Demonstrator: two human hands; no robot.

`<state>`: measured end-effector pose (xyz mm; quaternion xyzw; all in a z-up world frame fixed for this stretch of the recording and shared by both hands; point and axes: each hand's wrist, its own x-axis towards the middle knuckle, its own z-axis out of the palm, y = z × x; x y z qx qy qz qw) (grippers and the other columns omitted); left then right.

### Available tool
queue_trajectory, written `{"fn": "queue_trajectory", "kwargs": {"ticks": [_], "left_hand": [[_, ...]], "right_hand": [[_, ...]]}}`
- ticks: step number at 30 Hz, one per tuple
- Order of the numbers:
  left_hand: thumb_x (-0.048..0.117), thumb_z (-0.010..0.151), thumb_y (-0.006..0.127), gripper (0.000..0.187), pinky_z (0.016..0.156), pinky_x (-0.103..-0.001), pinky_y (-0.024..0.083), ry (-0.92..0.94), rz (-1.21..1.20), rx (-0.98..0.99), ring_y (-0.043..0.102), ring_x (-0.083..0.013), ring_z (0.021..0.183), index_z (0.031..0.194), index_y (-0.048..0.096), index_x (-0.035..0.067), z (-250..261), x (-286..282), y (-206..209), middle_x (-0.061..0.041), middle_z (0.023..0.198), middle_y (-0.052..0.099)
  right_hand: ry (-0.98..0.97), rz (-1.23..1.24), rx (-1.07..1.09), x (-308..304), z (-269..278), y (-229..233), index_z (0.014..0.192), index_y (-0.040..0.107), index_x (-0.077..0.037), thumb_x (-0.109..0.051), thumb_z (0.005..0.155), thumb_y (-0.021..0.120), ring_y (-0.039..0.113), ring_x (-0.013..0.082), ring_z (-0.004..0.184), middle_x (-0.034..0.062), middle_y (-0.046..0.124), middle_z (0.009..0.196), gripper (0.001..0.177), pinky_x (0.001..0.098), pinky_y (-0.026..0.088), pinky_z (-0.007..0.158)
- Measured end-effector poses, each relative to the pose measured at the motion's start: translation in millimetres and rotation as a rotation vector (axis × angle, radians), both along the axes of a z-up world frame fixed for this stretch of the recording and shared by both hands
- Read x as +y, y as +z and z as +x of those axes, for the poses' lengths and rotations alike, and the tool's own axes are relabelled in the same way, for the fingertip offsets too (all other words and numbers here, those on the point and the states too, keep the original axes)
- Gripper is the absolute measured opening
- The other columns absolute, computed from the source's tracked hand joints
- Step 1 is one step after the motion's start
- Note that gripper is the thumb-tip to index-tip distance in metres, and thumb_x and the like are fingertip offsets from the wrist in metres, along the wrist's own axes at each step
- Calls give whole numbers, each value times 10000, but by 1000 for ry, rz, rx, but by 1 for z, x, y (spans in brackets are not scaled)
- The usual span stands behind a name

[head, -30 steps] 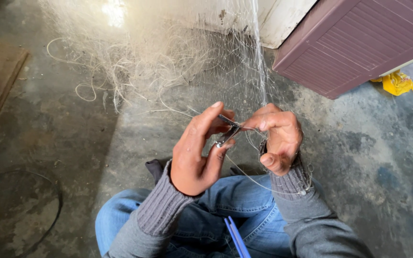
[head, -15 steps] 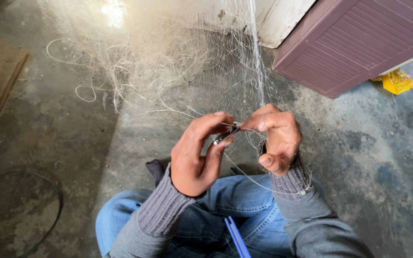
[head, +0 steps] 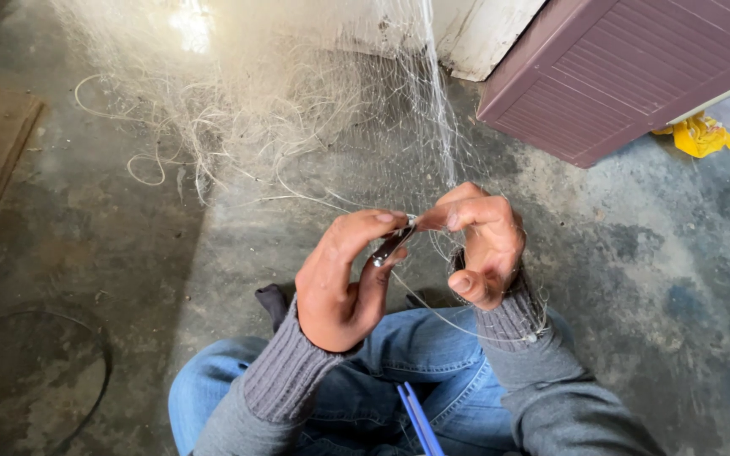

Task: The person sits on the floor and repairs a fishing net. They use a small blue plastic tool to weave the netting material, then use a metal tool to secure a knot or attachment point, and finally continue weaving with the blue tool.

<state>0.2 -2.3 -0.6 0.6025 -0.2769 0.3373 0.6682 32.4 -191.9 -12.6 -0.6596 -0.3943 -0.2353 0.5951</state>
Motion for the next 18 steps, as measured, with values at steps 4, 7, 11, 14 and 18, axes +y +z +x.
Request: {"fn": "queue_trajectory", "kwargs": {"ticks": [4, 7, 11, 14, 18], "left_hand": [[-48, 906, 699, 233, 802, -524, 620, -4, -16, -44, 738, -450, 915, 1126, 649, -106, 1, -1, 4, -234, 1010, 725], [-63, 898, 702, 230, 802, -533, 619, -4, -20, -66, 739, -459, 911, 1116, 649, -113, 2, -2, 5, -240, 1004, 724], [-72, 889, 708, 221, 799, -540, 619, 2, -24, -89, 741, -465, 903, 1100, 655, -115, 3, -2, 4, -242, 994, 725], [-78, 889, 704, 203, 790, -545, 619, 5, -32, -106, 741, -471, 892, 1082, 657, -118, 3, -3, 4, -242, 979, 723], [-89, 890, 695, 180, 775, -551, 621, 8, -39, -137, 742, -476, 874, 1064, 661, -120, 4, -4, 4, -239, 960, 720]], "right_hand": [[-4, -11, -22, 0, 1, 2, 963, 509, -39, -481, 807, 700, 621, 257, 798, 228, 728, 921, 506, 303, 505, 707], [-2, -13, -30, 0, 1, 3, 969, 511, -40, -484, 813, 699, 619, 256, 794, 227, 730, 922, 507, 302, 506, 703], [-12, -21, -45, 1, 1, 4, 974, 516, -40, -486, 822, 693, 616, 244, 784, 222, 735, 925, 503, 297, 501, 693], [-11, -19, -44, 1, 1, 4, 975, 517, -38, -483, 824, 693, 609, 240, 780, 222, 736, 929, 502, 294, 498, 691], [-10, -22, -44, 1, 1, 4, 973, 517, -36, -474, 823, 694, 599, 234, 773, 222, 739, 930, 496, 291, 496, 691]]}}
